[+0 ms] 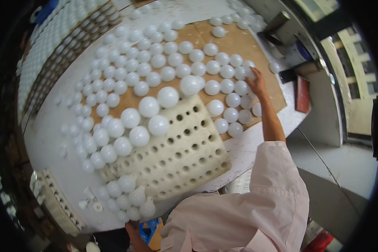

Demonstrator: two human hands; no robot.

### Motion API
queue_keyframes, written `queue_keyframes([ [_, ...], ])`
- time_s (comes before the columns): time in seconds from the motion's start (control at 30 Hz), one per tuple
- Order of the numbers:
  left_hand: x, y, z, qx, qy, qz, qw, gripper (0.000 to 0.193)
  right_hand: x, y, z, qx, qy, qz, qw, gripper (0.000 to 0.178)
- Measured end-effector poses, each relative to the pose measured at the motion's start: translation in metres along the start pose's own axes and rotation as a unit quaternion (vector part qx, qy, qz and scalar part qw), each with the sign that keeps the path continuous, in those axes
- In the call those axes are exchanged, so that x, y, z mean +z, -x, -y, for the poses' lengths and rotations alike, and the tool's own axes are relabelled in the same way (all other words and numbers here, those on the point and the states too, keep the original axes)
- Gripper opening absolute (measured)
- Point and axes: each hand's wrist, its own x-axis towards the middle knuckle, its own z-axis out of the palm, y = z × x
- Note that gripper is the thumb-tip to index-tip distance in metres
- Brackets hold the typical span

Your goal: The person assembles light bulbs by repeatedly taking bulb bases and plastic diffuser caps, pressing the caps onto the bases by hand, and placing the assembled light bulbs into slots on a foam tray.

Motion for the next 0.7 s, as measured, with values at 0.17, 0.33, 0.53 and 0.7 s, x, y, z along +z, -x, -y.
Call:
queue_keyframes([
  [0.17,0.01,-0.015,-0.003,0.075,-0.1,-0.148,0.981,0.031,-0.096,0.004,0.081,0.225,-0.064,-0.034,0.972,0.046],
  [0.33,0.015,-0.002,-0.022,0.239,-0.214,-0.246,0.914,0.033,-0.105,0.091,0.095,0.266,-0.331,-0.025,0.905,0.048],
  [0.53,-0.019,-0.064,-0.091,0.353,-0.404,-0.334,0.775,0.053,-0.114,0.269,0.085,0.496,-0.398,0.042,0.771,0.041],
  [0.7,-0.045,-0.134,-0.154,0.299,-0.549,-0.274,0.73,0.069,-0.11,0.358,0.173,0.465,-0.339,0.195,0.794,0.034],
])
